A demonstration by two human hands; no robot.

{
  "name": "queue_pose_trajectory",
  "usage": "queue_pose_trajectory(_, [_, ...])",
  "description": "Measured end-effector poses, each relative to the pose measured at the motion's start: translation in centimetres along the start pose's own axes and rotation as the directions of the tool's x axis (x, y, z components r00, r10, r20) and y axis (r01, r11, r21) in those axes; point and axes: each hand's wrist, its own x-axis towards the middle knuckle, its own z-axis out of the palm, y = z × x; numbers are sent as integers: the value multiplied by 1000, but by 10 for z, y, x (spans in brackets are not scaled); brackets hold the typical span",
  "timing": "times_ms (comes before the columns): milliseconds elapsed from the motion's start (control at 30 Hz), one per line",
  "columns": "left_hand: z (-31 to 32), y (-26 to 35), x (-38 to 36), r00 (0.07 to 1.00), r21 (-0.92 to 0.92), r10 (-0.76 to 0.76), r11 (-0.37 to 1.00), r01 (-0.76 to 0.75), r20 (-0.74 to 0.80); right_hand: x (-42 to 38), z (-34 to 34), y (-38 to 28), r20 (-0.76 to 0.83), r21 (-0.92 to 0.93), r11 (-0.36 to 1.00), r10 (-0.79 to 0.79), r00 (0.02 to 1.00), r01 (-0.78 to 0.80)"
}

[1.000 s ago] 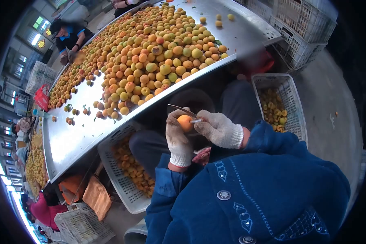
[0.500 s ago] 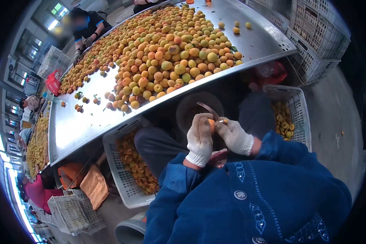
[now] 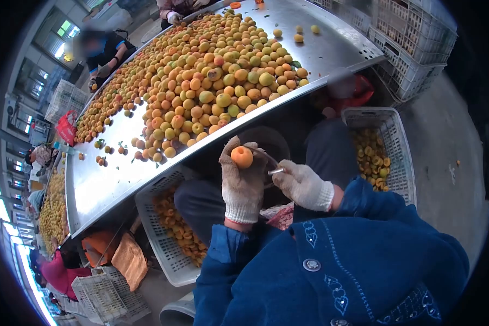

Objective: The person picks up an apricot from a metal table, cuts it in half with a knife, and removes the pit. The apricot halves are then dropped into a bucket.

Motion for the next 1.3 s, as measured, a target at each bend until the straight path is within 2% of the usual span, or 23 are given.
queue_pose_trajectory(100, [1,-1,0,1000,-66,-8,998,7,-11,0,-2,-2,26,-82,997,16,1000,-14])
queue_pose_trajectory(300, [-1,-1,2,999,24,4,1000,-3,-38,7,-1,1,41,-118,993,35,999,-30])
queue_pose_trajectory(667, [11,6,-3,996,341,59,937,-77,65,18,6,5,76,-131,990,61,995,-50])
queue_pose_trajectory(733, [14,4,-4,997,342,50,937,-70,66,19,11,10,43,-87,995,-47,998,50])
queue_pose_trajectory(800, [13,2,-3,996,343,45,937,-68,75,22,11,12,45,-157,987,-12,999,19])
queue_pose_trajectory(833, [10,-1,-1,992,410,59,906,-102,115,24,11,12,45,-224,975,21,999,-10])
queue_pose_trajectory(900, [9,1,0,985,475,70,870,-137,156,25,14,14,29,-245,969,-39,999,45])
queue_pose_trajectory(967, [14,6,-3,992,558,-33,829,-39,119,27,17,12,15,-266,959,-99,995,99])
queue_pose_trajectory(1000, [13,6,-3,992,557,-33,829,-40,121,29,15,9,35,-321,943,-82,996,88])
queue_pose_trajectory(1067, [11,5,-1,987,258,-155,956,139,43,31,14,6,52,-384,920,-67,996,82])
queue_pose_trajectory(1100, [10,6,0,979,168,-198,968,189,44,32,15,7,49,-431,898,-78,996,92])
queue_pose_trajectory(1200, [6,8,3,975,121,-219,968,222,-37,33,15,3,35,-506,860,-61,998,70])
queue_pose_trajectory(1233, [10,6,4,982,134,-162,976,174,-93,34,14,1,15,-530,847,-29,999,33])
queue_pose_trajectory(1300, [14,10,6,986,123,-134,982,146,-101,34,12,-3,34,-538,842,-30,999,43])
